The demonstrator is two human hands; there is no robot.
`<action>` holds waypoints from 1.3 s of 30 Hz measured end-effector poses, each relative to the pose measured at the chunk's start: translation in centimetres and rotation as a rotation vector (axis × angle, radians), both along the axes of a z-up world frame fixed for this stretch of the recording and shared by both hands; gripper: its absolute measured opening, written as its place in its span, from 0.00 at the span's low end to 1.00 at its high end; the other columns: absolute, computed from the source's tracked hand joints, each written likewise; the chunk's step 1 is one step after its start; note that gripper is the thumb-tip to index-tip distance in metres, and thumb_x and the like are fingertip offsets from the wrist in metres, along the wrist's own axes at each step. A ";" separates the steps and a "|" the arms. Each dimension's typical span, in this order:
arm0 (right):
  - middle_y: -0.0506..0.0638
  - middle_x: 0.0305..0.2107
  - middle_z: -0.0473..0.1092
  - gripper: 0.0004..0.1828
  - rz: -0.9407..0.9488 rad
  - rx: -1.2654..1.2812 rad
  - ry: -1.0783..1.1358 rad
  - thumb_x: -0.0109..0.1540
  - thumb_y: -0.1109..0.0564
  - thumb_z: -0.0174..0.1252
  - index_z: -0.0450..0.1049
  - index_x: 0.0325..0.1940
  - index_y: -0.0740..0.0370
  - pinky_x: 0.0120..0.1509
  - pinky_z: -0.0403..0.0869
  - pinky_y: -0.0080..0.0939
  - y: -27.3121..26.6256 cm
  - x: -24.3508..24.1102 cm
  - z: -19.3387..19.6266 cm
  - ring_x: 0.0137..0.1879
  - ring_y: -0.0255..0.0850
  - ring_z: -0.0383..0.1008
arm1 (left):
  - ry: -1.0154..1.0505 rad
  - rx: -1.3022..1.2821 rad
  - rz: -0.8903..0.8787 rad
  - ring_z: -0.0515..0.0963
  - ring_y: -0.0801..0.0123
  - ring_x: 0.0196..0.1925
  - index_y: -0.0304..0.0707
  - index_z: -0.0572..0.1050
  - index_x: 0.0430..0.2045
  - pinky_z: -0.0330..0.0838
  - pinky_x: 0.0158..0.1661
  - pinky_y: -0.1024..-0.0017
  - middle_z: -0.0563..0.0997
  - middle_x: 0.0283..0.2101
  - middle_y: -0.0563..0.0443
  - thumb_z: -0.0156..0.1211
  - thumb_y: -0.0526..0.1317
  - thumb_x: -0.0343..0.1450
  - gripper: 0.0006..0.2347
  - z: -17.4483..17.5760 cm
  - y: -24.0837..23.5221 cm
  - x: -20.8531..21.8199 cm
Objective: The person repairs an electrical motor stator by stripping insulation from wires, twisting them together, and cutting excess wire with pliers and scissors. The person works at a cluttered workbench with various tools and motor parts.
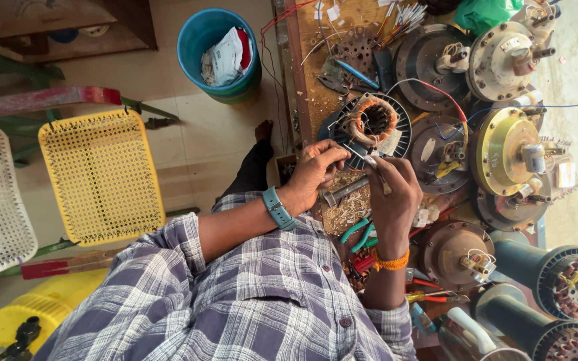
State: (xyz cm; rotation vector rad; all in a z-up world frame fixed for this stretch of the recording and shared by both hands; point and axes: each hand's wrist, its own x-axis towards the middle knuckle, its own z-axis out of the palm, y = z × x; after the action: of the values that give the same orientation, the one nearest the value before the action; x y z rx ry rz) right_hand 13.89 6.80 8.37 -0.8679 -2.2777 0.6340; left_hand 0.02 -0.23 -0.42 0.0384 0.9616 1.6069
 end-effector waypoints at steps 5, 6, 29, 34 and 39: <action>0.56 0.39 0.76 0.12 -0.046 0.028 -0.087 0.63 0.66 0.66 0.81 0.50 0.63 0.44 0.76 0.42 0.1 -1.8 0.8 0.41 0.45 0.80 | -0.017 0.022 0.021 0.59 0.86 0.15 0.37 0.76 0.27 0.48 0.16 0.82 0.75 0.24 0.57 0.62 0.36 0.70 0.03 -0.6 0.4 0.1; 0.55 0.40 0.76 0.11 -0.036 0.032 -0.094 0.63 0.66 0.66 0.81 0.50 0.63 0.44 0.76 0.42 0.0 -1.9 0.9 0.41 0.45 0.80 | -0.014 0.021 0.022 0.60 0.86 0.15 0.37 0.76 0.28 0.48 0.16 0.82 0.75 0.24 0.57 0.62 0.36 0.70 0.03 -0.6 0.5 0.1; 0.53 0.40 0.78 0.13 0.173 0.038 -0.205 0.61 0.67 0.64 0.82 0.49 0.60 0.44 0.77 0.41 1.0 -1.5 2.4 0.40 0.44 0.80 | -0.059 0.040 -0.006 0.57 0.88 0.13 0.42 0.74 0.26 0.47 0.14 0.82 0.70 0.20 0.62 0.60 0.37 0.69 0.03 -0.8 0.1 0.3; 0.52 0.40 0.77 0.12 0.201 0.037 -0.161 0.62 0.67 0.65 0.81 0.49 0.61 0.45 0.77 0.41 1.2 -1.1 1.9 0.41 0.43 0.80 | -0.034 0.026 0.010 0.56 0.87 0.13 0.42 0.74 0.25 0.49 0.14 0.81 0.69 0.19 0.62 0.62 0.37 0.69 0.04 -0.5 0.0 0.2; 0.53 0.40 0.77 0.10 0.148 -0.030 -0.135 0.63 0.67 0.64 0.80 0.49 0.63 0.44 0.78 0.39 1.5 -0.6 1.0 0.40 0.42 0.81 | -0.048 0.010 0.003 0.56 0.86 0.13 0.40 0.74 0.24 0.47 0.14 0.81 0.69 0.19 0.62 0.62 0.36 0.68 0.04 -0.4 -0.3 0.2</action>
State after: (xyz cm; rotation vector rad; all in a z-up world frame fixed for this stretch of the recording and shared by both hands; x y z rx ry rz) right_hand 13.25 8.26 9.32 -0.7815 -2.4772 0.6947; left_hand 0.24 -0.49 -0.86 0.0056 0.9174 1.6087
